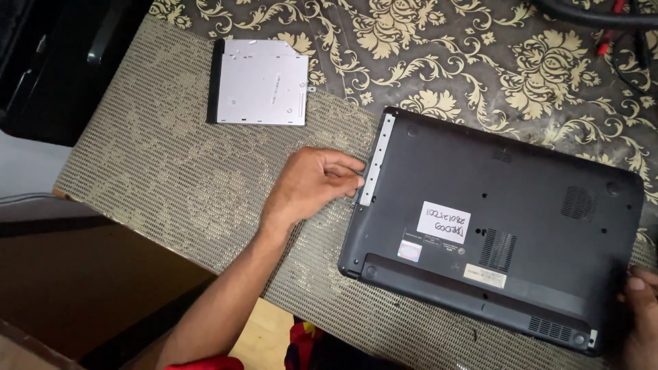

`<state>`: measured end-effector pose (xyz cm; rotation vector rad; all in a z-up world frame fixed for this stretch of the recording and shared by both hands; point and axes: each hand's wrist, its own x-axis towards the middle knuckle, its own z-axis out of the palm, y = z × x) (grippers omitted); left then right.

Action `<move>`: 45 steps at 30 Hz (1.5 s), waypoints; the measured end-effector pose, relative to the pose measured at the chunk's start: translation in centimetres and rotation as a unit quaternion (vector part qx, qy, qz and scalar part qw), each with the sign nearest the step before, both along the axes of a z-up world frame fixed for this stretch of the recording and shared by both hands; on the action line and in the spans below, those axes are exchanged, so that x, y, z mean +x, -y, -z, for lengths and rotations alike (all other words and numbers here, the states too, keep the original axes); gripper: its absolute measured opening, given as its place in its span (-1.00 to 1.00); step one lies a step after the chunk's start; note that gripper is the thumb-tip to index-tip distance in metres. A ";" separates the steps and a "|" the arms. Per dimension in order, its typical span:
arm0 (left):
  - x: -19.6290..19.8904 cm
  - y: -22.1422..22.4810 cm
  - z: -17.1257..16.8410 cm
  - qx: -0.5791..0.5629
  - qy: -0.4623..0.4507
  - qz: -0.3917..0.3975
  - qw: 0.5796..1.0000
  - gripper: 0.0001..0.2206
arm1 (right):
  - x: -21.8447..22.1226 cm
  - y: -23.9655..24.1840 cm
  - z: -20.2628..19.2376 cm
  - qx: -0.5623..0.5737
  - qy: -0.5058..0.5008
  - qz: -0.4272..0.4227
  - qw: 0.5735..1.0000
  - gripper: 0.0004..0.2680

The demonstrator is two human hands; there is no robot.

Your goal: The person is unscrewing the back cover of a laptop, removing it to reveal the internal components, and then replacing the cover and screwing it back in.

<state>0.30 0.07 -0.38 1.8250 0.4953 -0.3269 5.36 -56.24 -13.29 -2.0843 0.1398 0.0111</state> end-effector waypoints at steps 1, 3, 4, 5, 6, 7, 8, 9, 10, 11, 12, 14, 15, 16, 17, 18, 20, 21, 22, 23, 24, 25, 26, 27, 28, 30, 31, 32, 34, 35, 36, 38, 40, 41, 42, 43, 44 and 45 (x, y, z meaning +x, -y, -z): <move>-0.1 0.0 0.0 -0.001 -0.001 -0.001 1.000 -0.76 | -0.2 -0.6 -0.6 -0.001 -0.001 -0.001 1.000 -0.77; 0.0 0.1 -0.1 0.010 -0.007 0.001 1.000 -0.75 | -0.5 -2.0 -1.8 0.001 -0.024 0.023 0.999 -0.77; 0.0 0.1 0.0 0.009 -0.007 0.001 1.000 -0.75 | -0.5 -2.1 -2.0 0.001 -0.024 0.024 0.999 -0.77; 0.0 0.1 0.0 0.011 -0.003 -0.003 1.000 -0.75 | -0.6 -2.2 -2.1 0.002 -0.026 0.025 0.999 -0.76; -0.1 0.1 0.0 0.013 0.000 -0.007 1.000 -0.76 | -0.6 -2.4 -2.3 0.003 -0.027 0.026 0.999 -0.75; 0.0 0.1 0.1 0.013 0.000 -0.007 1.000 -0.76 | -0.7 -2.3 -2.2 0.002 -0.027 0.027 0.999 -0.75; 0.0 0.1 0.2 0.015 0.008 -0.005 1.000 -0.75 | -0.7 -2.2 -2.2 -0.012 -0.009 0.014 1.000 -0.77; 0.0 0.1 0.3 0.016 0.015 -0.003 1.000 -0.75 | -0.7 -2.2 -2.1 -0.027 0.008 0.001 1.000 -0.78; 0.0 0.1 0.2 0.016 0.015 -0.003 1.000 -0.75 | -0.6 -2.0 -1.9 -0.027 0.008 0.001 1.000 -0.78; 0.0 0.1 0.1 0.018 0.008 -0.005 1.000 -0.75 | -0.5 -1.7 -1.7 -0.033 0.006 -0.001 0.999 -0.77; 0.0 0.2 0.0 0.019 0.001 -0.008 1.000 -0.75 | -0.4 -1.4 -1.5 -0.040 0.003 -0.003 0.999 -0.75; 0.0 0.3 0.0 0.013 0.000 -0.011 1.000 -0.75 | -0.6 -1.8 -2.0 -0.024 -0.004 0.000 1.000 -0.76; 0.1 0.3 -0.1 0.007 -0.001 -0.014 1.000 -0.75 | -0.7 -2.0 -2.2 -0.007 -0.009 0.003 1.000 -0.77; 0.1 0.2 0.0 0.006 -0.002 -0.014 1.000 -0.75 | -0.5 -1.5 -1.7 -0.007 -0.010 0.003 1.000 -0.77; 0.1 0.2 0.0 0.005 -0.002 -0.014 1.000 -0.75 | -0.3 -1.1 -1.2 0.010 -0.021 0.012 1.000 -0.75; 0.1 0.2 0.1 0.003 -0.003 -0.013 1.000 -0.75 | -0.2 -0.7 -0.6 0.027 -0.032 0.021 0.999 -0.73; 0.2 0.2 0.0 0.008 -0.004 -0.012 1.000 -0.75 | -0.1 -0.3 -0.4 0.020 -0.023 0.008 1.000 -0.72; 0.2 0.2 0.0 0.013 -0.005 -0.011 1.000 -0.75 | -0.1 -0.1 -0.3 0.012 -0.014 -0.006 1.000 -0.71; 0.3 0.3 0.0 0.013 -0.006 -0.011 1.000 -0.75 | -0.2 -0.5 -0.6 0.012 -0.015 -0.006 1.000 -0.71; 0.3 0.3 -0.1 0.020 -0.003 -0.010 1.000 -0.75 | -0.4 -1.0 -0.8 0.017 -0.037 0.024 0.999 -0.72; 0.4 0.3 -0.1 0.027 0.001 -0.009 1.000 -0.75 | -0.5 -1.4 -1.1 0.022 -0.058 0.054 0.997 -0.72; 0.4 0.4 -0.3 0.026 0.001 -0.009 1.000 -0.75 | -0.5 -1.5 -1.3 0.021 -0.058 0.054 0.997 -0.72; 0.5 0.5 -0.5 0.028 -0.009 -0.014 0.999 -0.76 | -0.5 -1.6 -1.4 0.005 -0.040 0.035 0.999 -0.72; 0.5 0.6 -0.7 0.030 -0.019 -0.018 0.999 -0.76 | -0.6 -1.7 -1.5 -0.012 -0.021 0.015 1.000 -0.72; 0.6 0.6 -0.5 0.030 -0.020 -0.019 0.999 -0.76 | -0.5 -1.3 -1.2 -0.012 -0.022 0.015 1.000 -0.72; 0.7 0.7 -0.2 0.054 0.002 -0.009 0.998 -0.77 | -0.4 -0.6 -0.7 -0.008 -0.035 0.007 0.999 -0.67; 0.7 0.7 -0.2 0.054 0.002 -0.009 0.998 -0.77 | -0.5 -0.8 -0.7 -0.008 -0.035 0.007 0.999 -0.67; 0.7 0.8 -0.1 0.055 0.012 -0.006 0.998 -0.78 | -0.4 -1.0 -0.8 0.007 -0.037 -0.004 0.999 -0.68; 0.6 0.9 -0.2 0.056 0.021 -0.003 0.998 -0.79 | -0.5 -1.2 -0.9 0.021 -0.039 -0.015 0.999 -0.69; 0.6 0.9 -0.3 0.053 0.014 -0.003 0.998 -0.80 | -0.5 -1.2 -0.8 0.020 -0.046 0.011 0.999 -0.69; 0.7 0.9 -0.5 0.051 0.008 -0.003 0.999 -0.81 | -0.3 -1.3 -0.7 0.018 -0.051 0.037 0.998 -0.68; 0.5 0.7 0.0 0.058 0.023 0.001 0.998 -0.80 | -0.2 -0.4 -0.1 0.021 -0.045 0.034 0.998 -0.69; 0.5 0.8 -0.1 0.064 0.039 0.005 0.997 -0.78 | -0.2 0.1 0.2 0.024 -0.039 0.032 0.998 -0.70; 0.5 0.9 -0.4 0.059 0.026 0.000 0.998 -0.79 | -0.2 0.2 0.2 -0.002 -0.018 0.007 1.000 -0.70; 0.3 1.1 -0.8 0.053 0.010 -0.007 0.999 -0.79 | -0.3 0.3 0.2 -0.029 0.001 -0.019 0.999 -0.70; 0.3 1.1 -0.9 0.053 0.009 -0.008 0.999 -0.79 | -0.3 -0.1 0.0 -0.029 0.000 -0.020 0.999 -0.70; 0.4 1.1 -1.0 0.048 0.005 -0.009 0.999 -0.79 | -0.4 -0.5 0.0 0.007 -0.024 0.002 1.000 -0.68; 0.5 1.1 -1.2 0.042 0.000 -0.009 0.999 -0.78 | -0.3 -0.9 -0.1 0.042 -0.049 0.025 0.998 -0.65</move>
